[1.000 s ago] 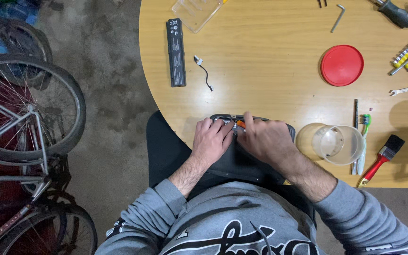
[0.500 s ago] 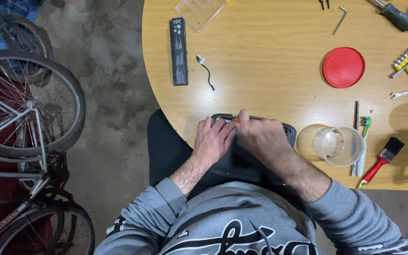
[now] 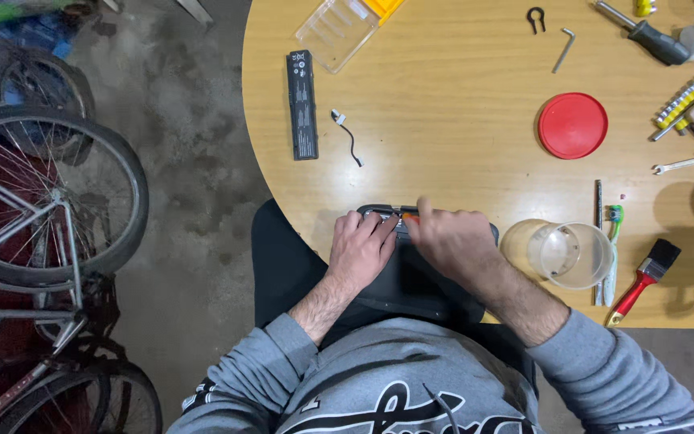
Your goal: The person uses a screwdriver to remove screws from the back of a black electronic device. They place the screws into a small plastic container and continue unscrewing multiple fasteners from different locations on the device's back panel.
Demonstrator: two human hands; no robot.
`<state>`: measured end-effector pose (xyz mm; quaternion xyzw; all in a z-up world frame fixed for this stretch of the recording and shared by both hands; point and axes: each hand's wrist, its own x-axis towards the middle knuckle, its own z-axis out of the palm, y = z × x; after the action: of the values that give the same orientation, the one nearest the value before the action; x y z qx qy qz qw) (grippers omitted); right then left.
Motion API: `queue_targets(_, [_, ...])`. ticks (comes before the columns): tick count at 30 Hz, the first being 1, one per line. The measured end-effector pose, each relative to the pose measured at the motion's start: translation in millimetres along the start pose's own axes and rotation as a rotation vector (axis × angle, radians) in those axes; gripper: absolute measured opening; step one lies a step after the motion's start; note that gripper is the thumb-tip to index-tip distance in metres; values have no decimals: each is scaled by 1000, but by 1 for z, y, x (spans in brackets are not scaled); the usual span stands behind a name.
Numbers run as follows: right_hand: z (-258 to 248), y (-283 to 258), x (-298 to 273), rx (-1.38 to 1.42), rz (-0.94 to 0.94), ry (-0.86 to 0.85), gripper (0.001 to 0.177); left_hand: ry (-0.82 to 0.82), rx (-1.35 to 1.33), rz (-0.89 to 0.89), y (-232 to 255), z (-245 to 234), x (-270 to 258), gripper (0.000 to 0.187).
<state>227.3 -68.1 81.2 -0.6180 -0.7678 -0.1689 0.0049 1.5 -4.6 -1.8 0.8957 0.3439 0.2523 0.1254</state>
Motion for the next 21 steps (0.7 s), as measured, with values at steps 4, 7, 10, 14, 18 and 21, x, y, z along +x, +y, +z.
queue_targets(4, [-5,0,-1,-31,-30,-17,15,-9,10,-5,1,-3,2,26])
queue_targets(7, [-28,-5,11,90,58,-93,32,-12,21,1,3,-5,3,25])
queue_targets(10, [-23,-10,15,102,102,-6,33,-1,23,4,0,-1,1,26])
queue_targets(14, [-6,-12,9,5,53,36,21,-2,12,5,1,-1,0,24])
queue_targets(18, [6,-7,15,70,107,20,37,-7,4,6,4,-8,6,24])
queue_targets(21, [11,-10,9,82,16,108,23,-2,7,10,1,-1,1,24])
